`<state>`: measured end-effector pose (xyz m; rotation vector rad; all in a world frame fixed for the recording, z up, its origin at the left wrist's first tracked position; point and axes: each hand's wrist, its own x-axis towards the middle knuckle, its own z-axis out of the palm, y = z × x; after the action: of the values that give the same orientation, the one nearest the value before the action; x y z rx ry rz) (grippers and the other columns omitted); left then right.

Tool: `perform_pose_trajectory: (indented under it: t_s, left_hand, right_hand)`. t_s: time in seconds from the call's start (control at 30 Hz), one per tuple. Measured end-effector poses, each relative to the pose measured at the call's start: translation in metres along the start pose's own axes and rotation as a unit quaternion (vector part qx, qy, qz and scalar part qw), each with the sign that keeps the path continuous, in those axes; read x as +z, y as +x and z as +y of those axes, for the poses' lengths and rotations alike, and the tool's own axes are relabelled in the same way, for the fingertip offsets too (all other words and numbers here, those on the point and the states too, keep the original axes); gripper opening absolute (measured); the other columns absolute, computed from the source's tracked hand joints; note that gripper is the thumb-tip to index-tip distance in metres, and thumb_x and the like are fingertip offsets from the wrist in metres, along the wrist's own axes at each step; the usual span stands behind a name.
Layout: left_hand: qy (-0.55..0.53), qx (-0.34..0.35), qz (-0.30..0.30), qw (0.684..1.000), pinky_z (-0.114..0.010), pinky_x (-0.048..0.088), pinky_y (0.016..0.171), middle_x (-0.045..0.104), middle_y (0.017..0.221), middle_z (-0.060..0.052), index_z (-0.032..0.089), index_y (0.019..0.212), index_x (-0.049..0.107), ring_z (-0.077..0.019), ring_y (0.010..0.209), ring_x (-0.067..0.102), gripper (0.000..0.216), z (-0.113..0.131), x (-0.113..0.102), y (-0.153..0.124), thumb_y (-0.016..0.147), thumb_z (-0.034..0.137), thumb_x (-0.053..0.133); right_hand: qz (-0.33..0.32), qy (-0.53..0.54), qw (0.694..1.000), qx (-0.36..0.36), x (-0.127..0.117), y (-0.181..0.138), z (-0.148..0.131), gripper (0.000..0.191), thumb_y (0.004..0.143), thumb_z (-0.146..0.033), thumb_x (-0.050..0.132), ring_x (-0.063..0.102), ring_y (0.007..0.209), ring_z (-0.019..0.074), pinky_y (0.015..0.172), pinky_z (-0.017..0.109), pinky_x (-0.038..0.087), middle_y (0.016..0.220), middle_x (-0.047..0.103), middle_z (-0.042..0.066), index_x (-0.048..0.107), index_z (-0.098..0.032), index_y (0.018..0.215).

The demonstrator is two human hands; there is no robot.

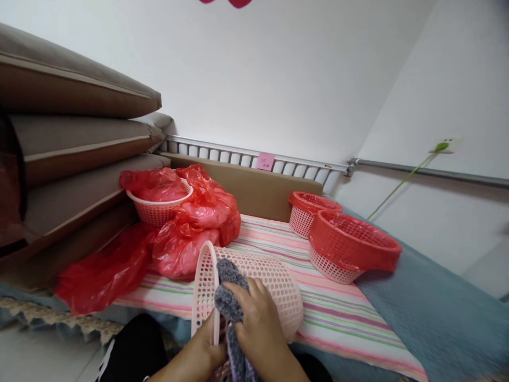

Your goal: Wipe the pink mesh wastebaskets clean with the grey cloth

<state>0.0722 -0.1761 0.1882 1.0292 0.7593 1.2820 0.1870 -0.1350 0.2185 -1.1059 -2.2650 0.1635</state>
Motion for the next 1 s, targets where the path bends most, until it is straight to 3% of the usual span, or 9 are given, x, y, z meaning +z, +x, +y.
perform_pose_trajectory:
  t_s: [0.17,0.3,0.37,0.5,0.6,0.7,0.83,1.0]
  left_hand:
    - [-0.063,-0.046,-0.056,0.995,-0.046,0.026,0.106,0.056,0.127,-0.009,0.021,0.134,0.039,-0.0303,0.124,0.043,0.074,0.001,0.0,0.0,0.063,0.011,0.061]
    - [-0.066,-0.057,-0.073,0.994,-0.048,0.022,0.108,0.054,0.131,-0.01,0.022,0.137,0.034,-0.0303,0.125,0.042,0.079,0.002,0.003,0.0,0.063,0.014,0.062]
    - [-0.069,-0.057,-0.081,0.993,-0.047,0.021,0.108,0.055,0.13,-0.01,0.022,0.137,0.034,-0.0299,0.125,0.042,0.08,0.0,0.001,0.0,0.063,0.015,0.063]
    - [-0.046,-0.056,-0.061,0.996,-0.047,0.025,0.106,0.057,0.126,-0.009,0.022,0.134,0.039,-0.0303,0.123,0.044,0.075,-0.005,-0.004,0.001,0.064,0.016,0.064]
    - [-0.005,-0.012,-0.031,0.999,-0.044,0.025,0.107,0.057,0.126,-0.006,0.023,0.131,0.043,-0.0295,0.125,0.041,0.071,-0.005,-0.004,0.001,0.064,0.011,0.062]
    - [0.016,-0.002,-0.029,0.999,-0.043,0.023,0.108,0.057,0.126,-0.007,0.02,0.131,0.044,-0.031,0.127,0.037,0.074,-0.004,-0.002,0.002,0.06,0.008,0.061]
    - [-0.008,-0.038,-0.048,0.998,-0.047,0.023,0.107,0.053,0.13,-0.009,0.021,0.135,0.036,-0.0336,0.127,0.038,0.083,-0.017,-0.009,0.004,0.058,0.013,0.064]
    - [-0.055,-0.046,-0.086,0.994,-0.05,0.021,0.107,0.045,0.139,-0.008,0.028,0.14,0.024,-0.0311,0.127,0.039,0.085,-0.042,-0.026,0.007,0.066,0.019,0.065]
  right_hand:
    - [-0.03,-0.098,0.99,0.097,-0.013,-0.013,0.067,0.063,0.053,0.0,0.042,0.05,0.1,0.0241,0.088,0.037,0.04,0.104,0.058,0.005,0.061,-0.026,0.108]
    - [0.036,-0.081,0.98,0.176,-0.023,0.004,0.106,0.07,0.059,-0.003,0.043,0.05,0.108,0.0229,0.093,0.036,0.039,0.117,0.056,0.007,0.046,-0.02,0.126]
    - [0.059,-0.034,0.981,0.182,-0.02,0.018,0.104,0.073,0.061,-0.005,0.043,0.048,0.114,0.0218,0.096,0.035,0.037,0.126,0.052,0.009,0.036,-0.017,0.133]
    - [0.061,0.01,0.99,0.124,-0.001,0.032,0.057,0.068,0.059,-0.003,0.042,0.048,0.114,0.0221,0.099,0.036,0.036,0.122,0.055,0.01,0.045,-0.012,0.126]
    - [0.045,-0.007,0.999,0.029,0.01,0.022,0.015,0.076,0.053,0.0,0.041,0.044,0.115,0.0243,0.1,0.041,0.034,0.122,0.053,0.01,0.046,-0.014,0.128]
    - [0.01,-0.042,0.999,-0.02,0.011,0.003,-0.003,0.079,0.051,0.001,0.041,0.039,0.117,0.027,0.101,0.045,0.032,0.124,0.051,0.01,0.047,-0.015,0.128]
    - [-0.025,-0.088,0.996,-0.021,0.005,-0.017,0.014,0.077,0.051,0.001,0.041,0.042,0.112,0.0263,0.098,0.045,0.034,0.123,0.054,0.004,0.053,-0.022,0.124]
    - [-0.007,-0.211,0.976,0.061,-0.01,-0.032,0.079,0.07,0.055,0.003,0.04,0.048,0.104,0.0256,0.091,0.04,0.039,0.118,0.058,0.005,0.057,-0.021,0.119]
